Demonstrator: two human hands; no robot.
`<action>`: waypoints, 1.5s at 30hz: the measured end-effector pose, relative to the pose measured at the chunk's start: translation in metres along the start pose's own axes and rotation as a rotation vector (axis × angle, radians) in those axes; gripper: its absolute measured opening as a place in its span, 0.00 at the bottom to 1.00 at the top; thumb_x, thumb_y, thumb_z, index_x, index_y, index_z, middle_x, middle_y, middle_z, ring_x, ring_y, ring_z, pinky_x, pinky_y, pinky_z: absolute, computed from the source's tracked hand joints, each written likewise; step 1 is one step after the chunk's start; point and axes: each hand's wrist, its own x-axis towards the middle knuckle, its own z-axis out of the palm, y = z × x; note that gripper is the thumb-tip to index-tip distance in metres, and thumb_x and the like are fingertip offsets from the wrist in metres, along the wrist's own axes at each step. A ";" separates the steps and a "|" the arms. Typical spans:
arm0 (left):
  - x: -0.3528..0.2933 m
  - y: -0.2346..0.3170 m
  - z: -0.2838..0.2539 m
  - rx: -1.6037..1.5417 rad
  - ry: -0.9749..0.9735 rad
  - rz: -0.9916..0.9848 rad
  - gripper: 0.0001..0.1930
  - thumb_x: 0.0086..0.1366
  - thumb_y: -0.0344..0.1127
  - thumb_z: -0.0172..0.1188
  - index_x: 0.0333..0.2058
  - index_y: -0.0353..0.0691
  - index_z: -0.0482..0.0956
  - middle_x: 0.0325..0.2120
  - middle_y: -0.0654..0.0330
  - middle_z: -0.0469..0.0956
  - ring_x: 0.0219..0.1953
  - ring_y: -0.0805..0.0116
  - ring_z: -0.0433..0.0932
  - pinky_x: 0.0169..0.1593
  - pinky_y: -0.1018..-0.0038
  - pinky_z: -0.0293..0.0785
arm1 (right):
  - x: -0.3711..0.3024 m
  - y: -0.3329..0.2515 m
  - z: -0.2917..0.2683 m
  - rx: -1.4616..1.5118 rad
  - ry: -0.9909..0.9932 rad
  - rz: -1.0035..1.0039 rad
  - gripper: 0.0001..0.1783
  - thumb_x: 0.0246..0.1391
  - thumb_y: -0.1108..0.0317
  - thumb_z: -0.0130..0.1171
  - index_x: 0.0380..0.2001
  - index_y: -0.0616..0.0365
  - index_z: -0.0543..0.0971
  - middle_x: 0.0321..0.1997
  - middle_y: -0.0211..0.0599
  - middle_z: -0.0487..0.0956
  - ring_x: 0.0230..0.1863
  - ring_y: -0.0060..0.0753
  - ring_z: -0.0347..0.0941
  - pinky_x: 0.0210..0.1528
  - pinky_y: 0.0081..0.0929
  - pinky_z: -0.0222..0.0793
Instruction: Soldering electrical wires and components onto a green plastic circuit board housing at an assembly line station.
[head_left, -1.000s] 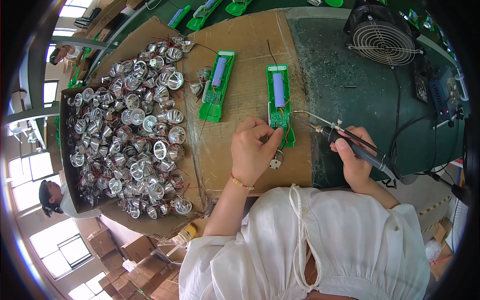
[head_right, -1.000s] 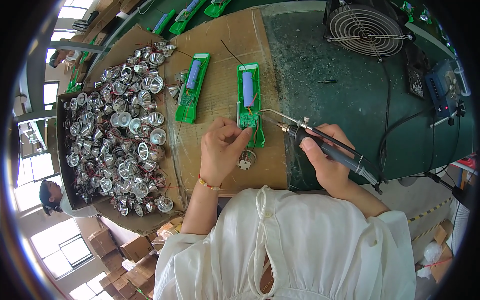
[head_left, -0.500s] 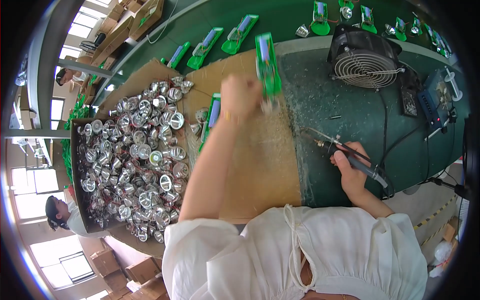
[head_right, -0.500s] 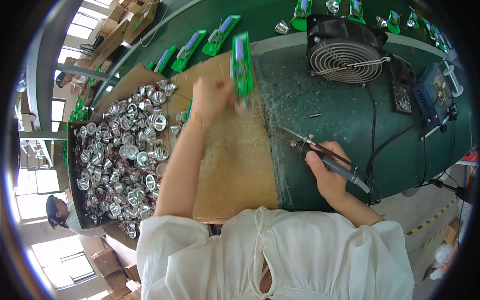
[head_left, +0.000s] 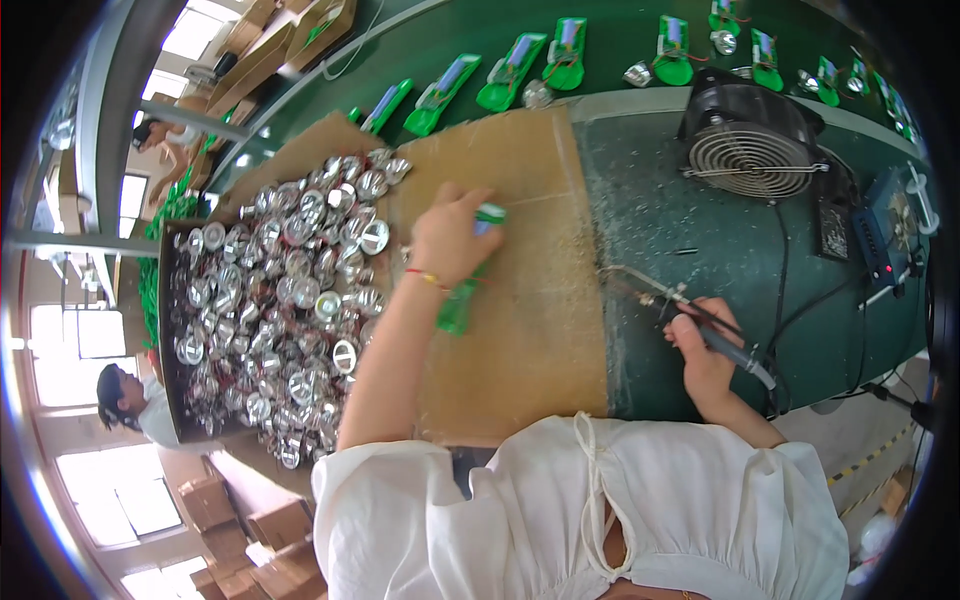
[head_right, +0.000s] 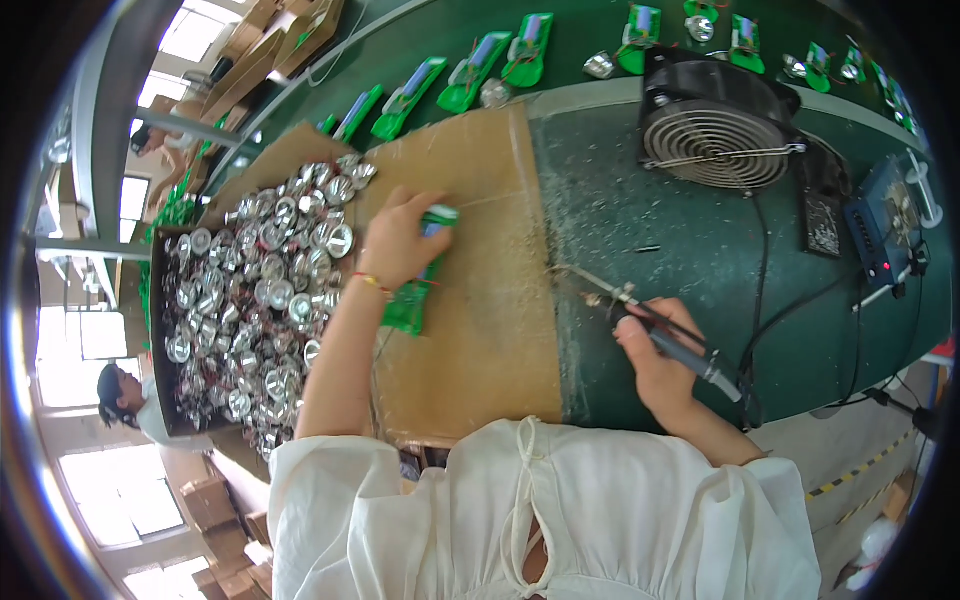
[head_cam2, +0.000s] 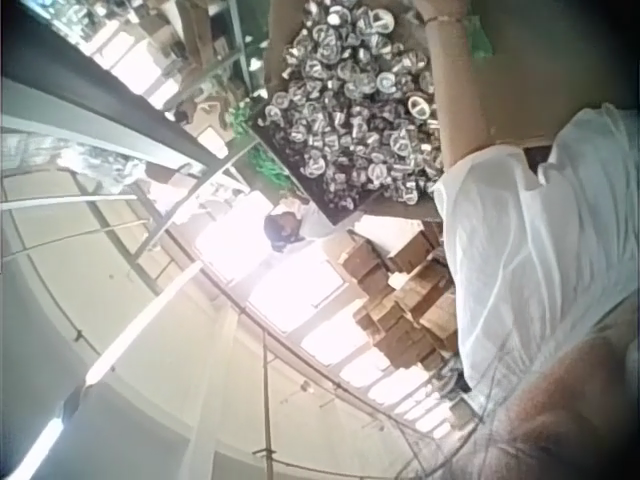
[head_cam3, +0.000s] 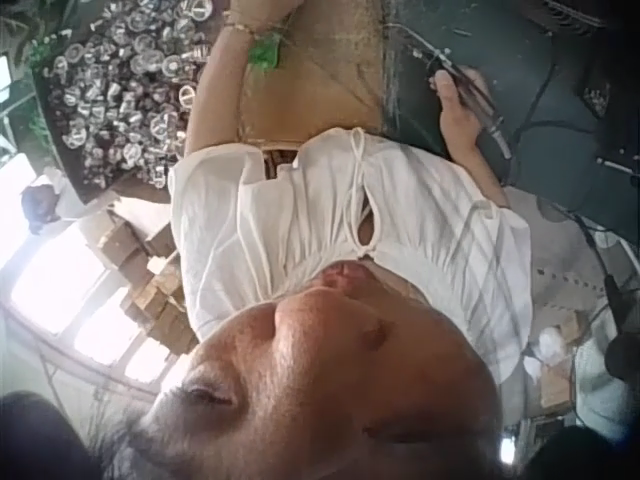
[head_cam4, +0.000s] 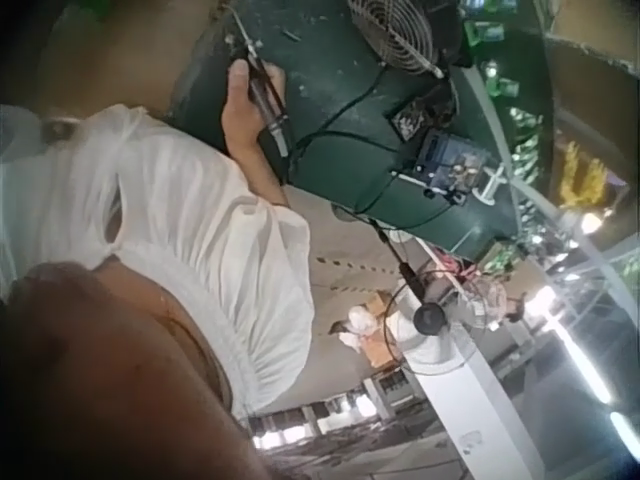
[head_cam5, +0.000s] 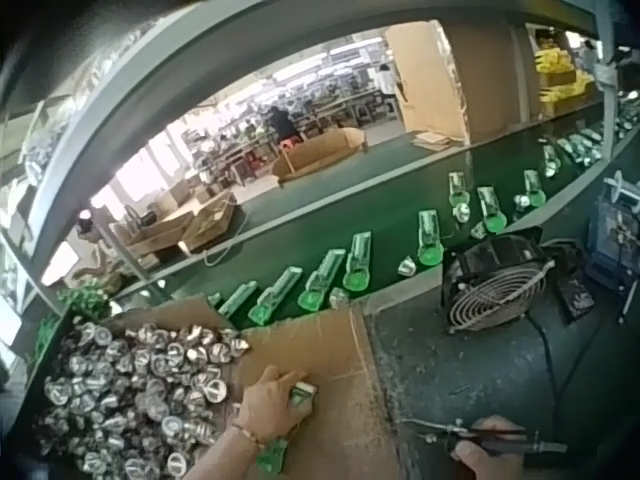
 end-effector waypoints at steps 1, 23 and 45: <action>-0.007 0.013 0.008 -0.044 0.014 0.012 0.19 0.52 0.42 0.59 0.44 0.44 0.76 0.41 0.50 0.73 0.39 0.51 0.76 0.43 0.62 0.73 | 0.000 0.001 -0.002 -0.026 0.014 0.017 0.08 0.51 0.73 0.58 0.34 0.64 0.73 0.25 0.35 0.76 0.27 0.20 0.72 0.29 0.16 0.68; -0.094 -0.004 0.007 0.106 0.229 0.035 0.12 0.50 0.32 0.61 0.35 0.52 0.82 0.37 0.58 0.70 0.44 0.55 0.68 0.48 0.61 0.62 | -0.014 0.002 -0.001 -0.045 0.077 -0.031 0.09 0.52 0.70 0.57 0.34 0.65 0.73 0.26 0.36 0.76 0.27 0.21 0.71 0.30 0.17 0.68; -0.161 0.031 0.034 -0.397 0.209 -0.237 0.08 0.51 0.35 0.64 0.28 0.42 0.75 0.25 0.60 0.74 0.33 0.60 0.71 0.39 0.65 0.65 | -0.047 -0.004 0.001 0.115 -0.404 -0.186 0.18 0.58 0.62 0.50 0.45 0.63 0.61 0.40 0.44 0.67 0.38 0.33 0.71 0.37 0.30 0.74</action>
